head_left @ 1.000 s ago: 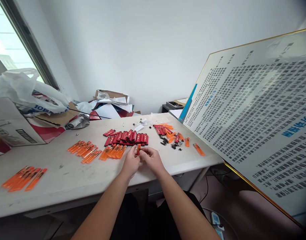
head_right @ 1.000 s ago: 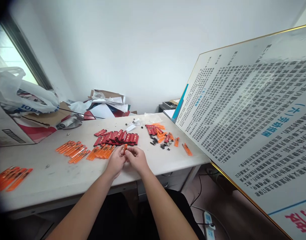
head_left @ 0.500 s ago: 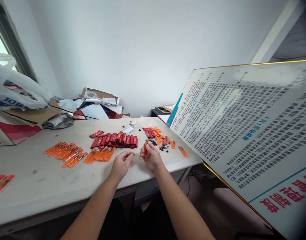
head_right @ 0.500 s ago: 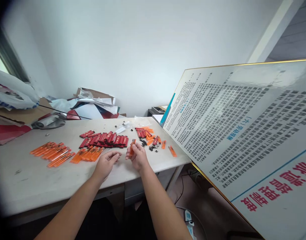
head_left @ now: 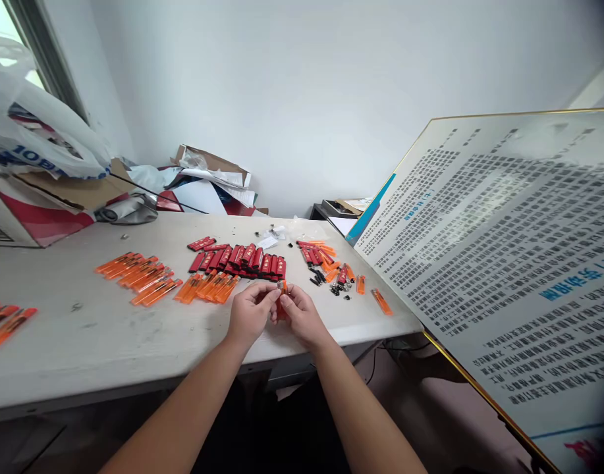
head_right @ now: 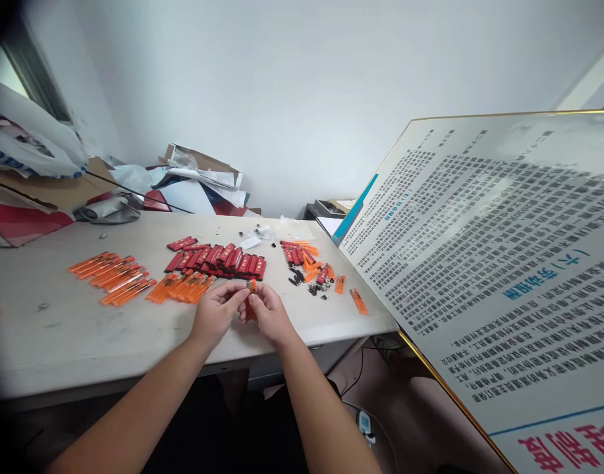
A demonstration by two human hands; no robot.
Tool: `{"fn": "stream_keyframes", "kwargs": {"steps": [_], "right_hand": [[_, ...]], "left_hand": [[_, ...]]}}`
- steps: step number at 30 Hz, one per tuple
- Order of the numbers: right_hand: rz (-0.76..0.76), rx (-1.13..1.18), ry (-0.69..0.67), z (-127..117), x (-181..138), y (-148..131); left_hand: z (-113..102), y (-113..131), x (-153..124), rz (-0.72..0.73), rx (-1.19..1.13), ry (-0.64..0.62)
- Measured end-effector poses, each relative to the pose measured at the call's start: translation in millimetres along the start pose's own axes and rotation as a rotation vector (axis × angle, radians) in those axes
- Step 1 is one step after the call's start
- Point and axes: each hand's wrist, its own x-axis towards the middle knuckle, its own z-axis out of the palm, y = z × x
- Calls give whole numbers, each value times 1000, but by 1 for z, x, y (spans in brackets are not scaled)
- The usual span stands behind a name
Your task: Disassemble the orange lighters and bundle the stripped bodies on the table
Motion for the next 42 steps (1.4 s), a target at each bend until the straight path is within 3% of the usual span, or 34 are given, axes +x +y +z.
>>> {"fn": "stream_keyframes", "kwargs": {"steps": [8,18,26,31,36,42], "right_hand": [[29,-69,-4,0,0,-3],[-11,-314,224,14,-1,0],[-6,-430,305,17,0,3],[-5,-132,271,13,0,0],[129,332,253,0,8,-11],[250,436,278,-15,22,-21]], "left_hand": [[5,10,-5,33,60,87],[1,0,-1,0,46,150],[1,0,-2,132,226,143],[-4,-1,-5,141,222,126],[-13,-15,4,-17,126,187],[-17,-21,10,-46,69,204]]}}
